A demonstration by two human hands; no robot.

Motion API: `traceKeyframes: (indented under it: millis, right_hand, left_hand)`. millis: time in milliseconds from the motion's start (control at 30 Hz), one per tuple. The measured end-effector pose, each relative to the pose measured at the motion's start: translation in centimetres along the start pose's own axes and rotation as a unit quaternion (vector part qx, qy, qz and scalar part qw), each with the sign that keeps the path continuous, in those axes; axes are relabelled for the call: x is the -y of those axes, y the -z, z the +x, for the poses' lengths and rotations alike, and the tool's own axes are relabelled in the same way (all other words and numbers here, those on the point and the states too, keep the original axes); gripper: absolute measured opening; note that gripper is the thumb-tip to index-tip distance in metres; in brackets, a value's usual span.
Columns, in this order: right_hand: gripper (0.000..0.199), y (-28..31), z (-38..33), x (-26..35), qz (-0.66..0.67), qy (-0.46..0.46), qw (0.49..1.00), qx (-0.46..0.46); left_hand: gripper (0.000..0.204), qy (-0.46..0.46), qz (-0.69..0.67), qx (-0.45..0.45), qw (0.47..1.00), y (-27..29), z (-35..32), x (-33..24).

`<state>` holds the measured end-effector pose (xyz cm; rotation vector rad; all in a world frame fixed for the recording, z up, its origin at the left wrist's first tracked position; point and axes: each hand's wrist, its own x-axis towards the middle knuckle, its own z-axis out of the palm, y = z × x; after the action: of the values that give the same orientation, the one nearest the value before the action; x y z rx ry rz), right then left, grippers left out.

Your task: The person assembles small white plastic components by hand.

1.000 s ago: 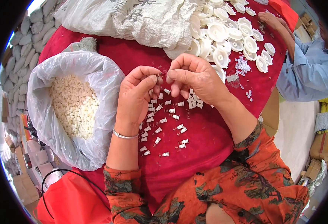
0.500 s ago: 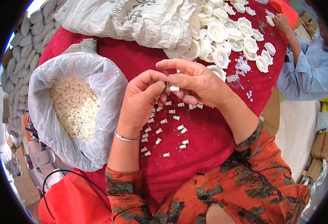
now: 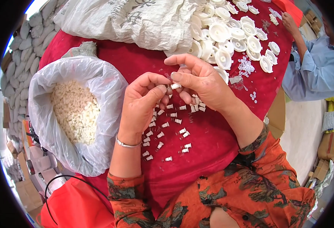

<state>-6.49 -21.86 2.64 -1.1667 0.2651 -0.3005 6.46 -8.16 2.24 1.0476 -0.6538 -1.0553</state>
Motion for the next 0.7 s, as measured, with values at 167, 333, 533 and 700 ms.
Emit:
traceKeyframes:
  millis: [167, 333, 533, 700]
  right_hand:
    - [0.036, -0.3, -0.2, -0.5, -0.087, 0.053, 0.994, -0.048]
    - [0.030, -0.6, -0.2, -1.3, -0.174, 0.150, 0.971, -0.073]
    - [0.034, -0.2, 0.4, -1.6, -0.049, 0.044, 0.997, -0.034]
    - [0.038, -0.3, 0.4, -1.9, 0.093, -0.039, 0.994, 0.030]
  left_hand:
    - [0.011, -0.010, 0.062, -0.039, 0.997, -0.3, 0.1, 0.3]
    - [0.010, -0.026, 0.110, -0.071, 0.991, -1.2, 0.0, 0.7]
    - [0.010, -0.051, 0.119, -0.072, 0.989, -2.0, -0.2, 0.8]
    - [0.011, -0.090, 0.069, -0.064, 0.992, -2.5, -0.5, 0.7]
